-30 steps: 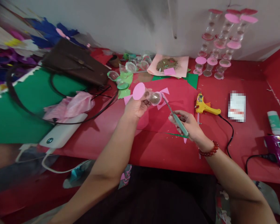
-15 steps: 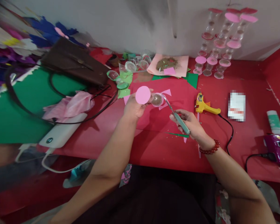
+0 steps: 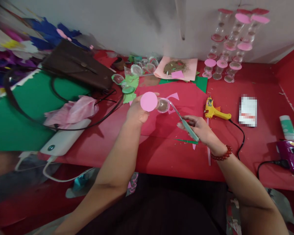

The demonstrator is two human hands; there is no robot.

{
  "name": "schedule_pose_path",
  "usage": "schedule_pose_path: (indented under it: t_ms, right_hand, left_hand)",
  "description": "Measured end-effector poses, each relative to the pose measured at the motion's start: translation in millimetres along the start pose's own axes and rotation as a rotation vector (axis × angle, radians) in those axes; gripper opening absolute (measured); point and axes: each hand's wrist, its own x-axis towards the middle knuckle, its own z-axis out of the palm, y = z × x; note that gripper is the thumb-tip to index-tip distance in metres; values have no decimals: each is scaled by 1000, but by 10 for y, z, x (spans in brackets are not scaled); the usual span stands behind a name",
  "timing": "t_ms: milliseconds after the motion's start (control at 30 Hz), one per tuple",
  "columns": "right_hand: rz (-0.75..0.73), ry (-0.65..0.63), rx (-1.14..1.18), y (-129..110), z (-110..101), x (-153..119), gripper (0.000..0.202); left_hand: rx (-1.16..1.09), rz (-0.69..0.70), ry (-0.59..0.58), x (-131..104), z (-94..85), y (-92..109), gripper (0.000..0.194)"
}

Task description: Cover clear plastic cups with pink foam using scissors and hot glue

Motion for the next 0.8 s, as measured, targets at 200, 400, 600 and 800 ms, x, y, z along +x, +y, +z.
schedule_pose_path:
  t_ms: [200, 400, 600, 800]
  right_hand:
    - [12, -14, -10, 1, -11, 9, 59]
    - [-15, 17, -8, 83, -21, 60, 58]
    - [-145, 136, -122, 116, -30, 94, 57]
    - [-247, 305, -789, 184, 57, 67, 43]
  left_hand:
    - [-7, -31, 37, 1, 19, 6, 47]
    - [12, -26, 58, 20, 4, -22, 44]
    - [6, 15, 104, 107, -34, -102, 38]
    - [-89, -32, 194, 246, -83, -222, 42]
